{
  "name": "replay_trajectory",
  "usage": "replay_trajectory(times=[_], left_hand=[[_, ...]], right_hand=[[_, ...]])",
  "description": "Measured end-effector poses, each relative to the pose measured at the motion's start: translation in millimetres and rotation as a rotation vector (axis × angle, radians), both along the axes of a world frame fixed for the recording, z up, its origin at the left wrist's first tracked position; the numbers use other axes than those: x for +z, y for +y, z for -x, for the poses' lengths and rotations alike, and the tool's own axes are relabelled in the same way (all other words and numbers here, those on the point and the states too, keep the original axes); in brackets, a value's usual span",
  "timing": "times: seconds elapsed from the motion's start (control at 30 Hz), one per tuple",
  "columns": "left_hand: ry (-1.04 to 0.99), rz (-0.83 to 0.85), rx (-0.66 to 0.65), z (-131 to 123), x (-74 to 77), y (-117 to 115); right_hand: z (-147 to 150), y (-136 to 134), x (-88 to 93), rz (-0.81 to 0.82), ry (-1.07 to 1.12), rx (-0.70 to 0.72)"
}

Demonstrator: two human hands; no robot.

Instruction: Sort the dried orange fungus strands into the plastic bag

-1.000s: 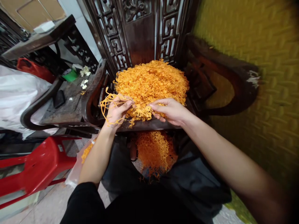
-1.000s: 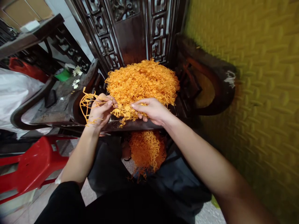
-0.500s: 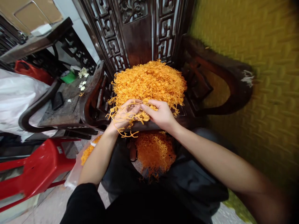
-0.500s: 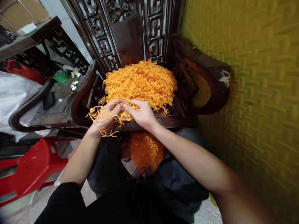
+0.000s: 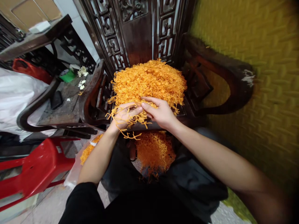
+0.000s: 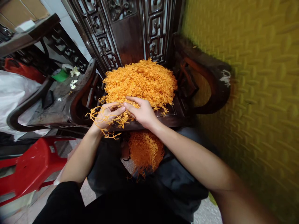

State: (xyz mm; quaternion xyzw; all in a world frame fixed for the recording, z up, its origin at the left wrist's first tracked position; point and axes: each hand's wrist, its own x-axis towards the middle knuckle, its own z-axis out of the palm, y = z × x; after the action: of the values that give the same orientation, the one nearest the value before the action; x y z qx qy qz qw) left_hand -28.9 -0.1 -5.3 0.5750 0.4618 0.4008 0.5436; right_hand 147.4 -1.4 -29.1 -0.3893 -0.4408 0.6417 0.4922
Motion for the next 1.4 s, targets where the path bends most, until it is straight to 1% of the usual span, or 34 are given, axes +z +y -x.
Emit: replay_trajectory(times=[0.07,0.1,0.13,0.17,0.27,0.33,0.37,0.4,0.43,0.5,0.53,0.57,0.6,0.63,0.7,0.77,0.8,0.83,0.87,0.93,1.0,1.03,1.13,1.2,1.27,1.33,1.4], left_hand=[[0.002,0.025,-0.026,1.3,-0.1,-0.1],[-0.003,0.044,-0.033,1.7,0.5,-0.2],[-0.013,0.067,-0.028,1.7,1.6,-0.5],[-0.025,0.094,-0.013,1.2,3.2,-0.9],[-0.095,0.159,0.089,-2.6,9.8,-3.0],[-0.14,0.177,0.125,-5.2,13.5,-4.0],[-0.156,0.182,0.137,-6.1,14.6,-4.2],[-0.164,0.187,0.146,-6.5,15.2,-4.0],[-0.163,0.193,0.152,-6.6,15.3,-3.5],[-0.147,0.206,0.15,-6.0,15.0,-2.4],[-0.132,0.204,0.126,-5.5,15.1,-2.3],[-0.112,0.197,0.093,-4.9,15.8,-2.8],[-0.089,0.189,0.059,-4.2,17.2,-3.8],[-0.064,0.181,0.028,-3.5,19.1,-5.5],[-0.013,0.18,-0.021,-2.0,22.9,-8.9],[0.002,0.193,-0.015,-0.5,23.3,-9.7],[-0.01,0.19,0.017,0.1,21.3,-8.3],[-0.034,0.175,0.072,0.4,17.8,-5.5],[-0.069,0.151,0.14,0.5,13.3,-1.7],[-0.156,0.098,0.259,-0.3,4.0,6.8],[-0.242,0.077,0.32,-2.1,-2.1,13.2],[-0.282,0.081,0.336,-3.4,-3.1,14.9],[-0.359,0.14,0.323,-7.4,-0.1,15.0],[-0.389,0.204,0.288,-9.1,3.1,13.7],[-0.398,0.276,0.266,-9.1,4.8,13.0],[-0.381,0.349,0.234,-6.9,4.8,13.4],[-0.351,0.414,0.175,-3.3,4.2,14.7]], right_hand=[[1.1,-0.9,2.1,0.071,0.054,0.071],[1.6,-0.6,2.8,0.091,0.085,0.075],[1.4,0.8,3.5,0.099,0.114,0.049],[0.3,3.3,4.3,0.099,0.142,0.003],[-10.9,17.7,8.2,0.083,0.218,-0.189],[-22.6,27.9,11.9,0.04,0.235,-0.311],[-27.4,30.9,13.7,0.016,0.231,-0.342],[-30.4,31.7,15.2,0.001,0.218,-0.327],[-30.8,30.0,16.1,-0.002,0.197,-0.263],[-24.2,21.5,16.0,0.029,0.145,-0.031],[-18.8,16.7,15.2,0.047,0.125,0.077],[-13.8,13.0,14.2,0.057,0.116,0.145],[-10.7,11.4,13.0,0.063,0.121,0.156],[-10.5,12.5,11.9,0.069,0.139,0.115],[-19.8,21.5,10.3,0.081,0.199,-0.078],[-36.0,33.4,10.0,0.07,0.236,-0.28],[-42.8,37.4,10.2,0.048,0.223,-0.337],[-47.1,38.9,10.4,0.031,0.192,-0.347],[-48.1,37.4,10.7,0.022,0.151,-0.313],[-41.5,27.2,10.6,0.002,0.053,-0.176],[-29.6,13.6,9.8,-0.092,-0.076,-0.046],[-24.6,8.0,9.2,-0.189,-0.164,-0.019],[-18.8,1.8,6.2,-0.586,-0.479,-0.049],[-21.1,4.7,4.0,-0.802,-0.629,-0.064],[-24.5,9.3,2.8,-0.921,-0.711,-0.028],[-27.0,12.8,3.3,-0.982,-0.774,0.027],[-28.6,14.2,4.9,-1.03,-0.835,0.079]])
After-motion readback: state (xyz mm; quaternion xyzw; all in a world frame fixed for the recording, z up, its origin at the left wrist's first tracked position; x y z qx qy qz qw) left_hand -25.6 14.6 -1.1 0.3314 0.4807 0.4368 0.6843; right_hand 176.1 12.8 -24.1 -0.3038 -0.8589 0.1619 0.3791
